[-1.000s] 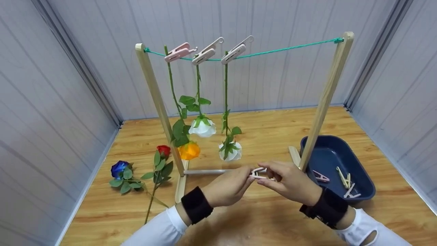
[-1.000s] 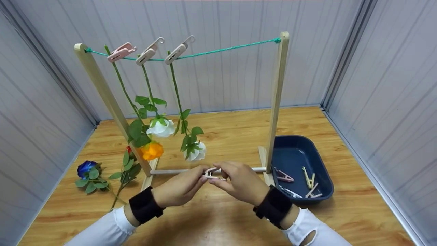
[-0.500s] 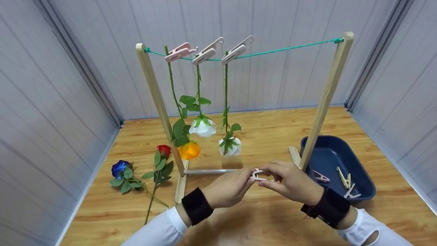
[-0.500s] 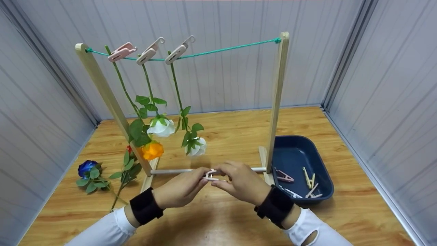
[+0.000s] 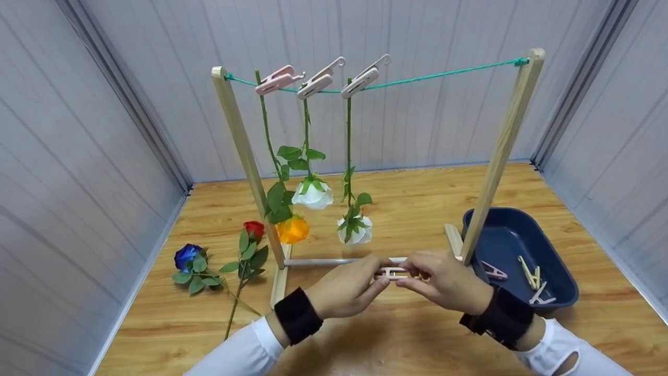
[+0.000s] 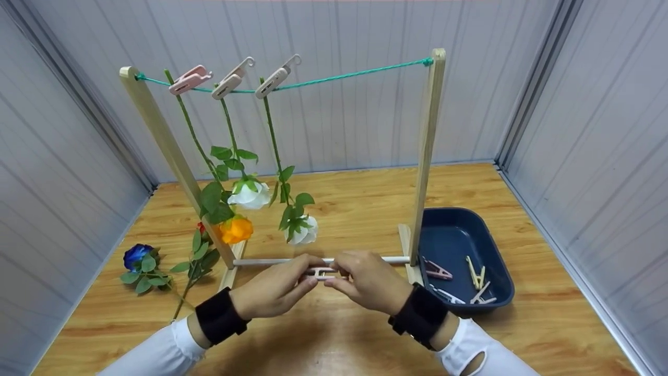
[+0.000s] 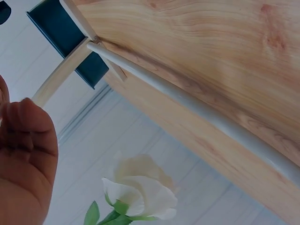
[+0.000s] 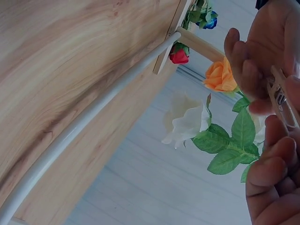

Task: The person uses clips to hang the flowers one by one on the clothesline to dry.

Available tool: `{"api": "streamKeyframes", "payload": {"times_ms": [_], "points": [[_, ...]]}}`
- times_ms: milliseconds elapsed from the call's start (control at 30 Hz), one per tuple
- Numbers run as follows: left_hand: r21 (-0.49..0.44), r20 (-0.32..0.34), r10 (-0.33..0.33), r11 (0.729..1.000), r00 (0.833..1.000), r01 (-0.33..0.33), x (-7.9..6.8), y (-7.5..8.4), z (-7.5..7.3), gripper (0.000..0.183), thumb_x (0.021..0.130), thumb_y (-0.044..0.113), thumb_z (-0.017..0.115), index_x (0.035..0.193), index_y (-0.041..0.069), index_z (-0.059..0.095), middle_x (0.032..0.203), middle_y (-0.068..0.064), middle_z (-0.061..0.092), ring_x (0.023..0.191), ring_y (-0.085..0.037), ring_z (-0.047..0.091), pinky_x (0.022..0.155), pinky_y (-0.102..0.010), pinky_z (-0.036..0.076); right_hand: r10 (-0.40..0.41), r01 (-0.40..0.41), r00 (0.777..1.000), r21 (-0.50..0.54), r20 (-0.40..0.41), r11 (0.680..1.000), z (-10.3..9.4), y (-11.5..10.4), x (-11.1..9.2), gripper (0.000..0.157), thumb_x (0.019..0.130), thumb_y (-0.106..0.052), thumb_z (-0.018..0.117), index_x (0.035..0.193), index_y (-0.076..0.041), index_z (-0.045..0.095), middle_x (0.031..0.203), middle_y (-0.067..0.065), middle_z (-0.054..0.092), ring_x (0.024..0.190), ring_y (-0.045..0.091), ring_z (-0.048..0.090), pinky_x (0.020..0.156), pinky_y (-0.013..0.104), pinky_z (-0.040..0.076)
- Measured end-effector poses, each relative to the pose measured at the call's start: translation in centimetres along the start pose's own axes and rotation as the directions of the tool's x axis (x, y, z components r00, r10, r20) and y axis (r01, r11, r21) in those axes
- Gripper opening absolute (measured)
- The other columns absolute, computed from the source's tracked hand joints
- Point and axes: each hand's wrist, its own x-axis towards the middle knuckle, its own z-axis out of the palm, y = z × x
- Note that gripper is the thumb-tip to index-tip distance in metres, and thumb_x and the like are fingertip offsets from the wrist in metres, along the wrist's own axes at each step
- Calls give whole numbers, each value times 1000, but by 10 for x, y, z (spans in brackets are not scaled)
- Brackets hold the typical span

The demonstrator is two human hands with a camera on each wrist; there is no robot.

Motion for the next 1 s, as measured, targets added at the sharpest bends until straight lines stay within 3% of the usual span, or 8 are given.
{"api": "streamKeyframes", "payload": {"times_ms": [267, 400, 600, 1000], "points": [[-85, -56, -116, 990, 992, 111, -20, -15, -14, 34, 117, 30, 49, 139, 8, 62, 115, -4, 74, 93, -12, 67, 81, -29, 58, -8, 8, 1000, 5, -22, 1000, -1, 3, -2, 20, 91, -2, 85, 90, -14, 69, 74, -5, 62, 65, -4, 45, 55, 11, 38], [-88, -85, -142, 987, 986, 135, -33, -25, -27, 26, 116, 27, 51, 122, 10, 70, 100, -1, 73, 82, -9, 63, 76, -29, 57, -28, 28, 998, 2, -52, 1000, 0, 5, -4, 22, 89, 1, 86, 88, -14, 69, 71, -6, 60, 64, -5, 43, 55, 10, 36], [-92, -127, -190, 980, 974, 179, -57, -42, -50, 22, 113, 22, 58, 104, 10, 74, 76, 6, 58, 63, -1, 46, 61, -24, 48, -20, 21, 998, 15, -62, 1000, -1, 7, -7, 21, 89, 1, 85, 88, -15, 71, 71, -6, 61, 63, -6, 42, 55, 9, 35], [-3, -158, -295, 954, 942, 299, -116, -83, -83, 10, 107, 15, 70, 97, 14, 71, 83, 6, 66, 71, -1, 54, 63, -23, 50, 7, -6, 999, 25, -36, 1000, -2, 7, -14, 19, 92, -1, 84, 90, -16, 72, 72, -6, 64, 63, -7, 43, 54, 10, 36]]}}
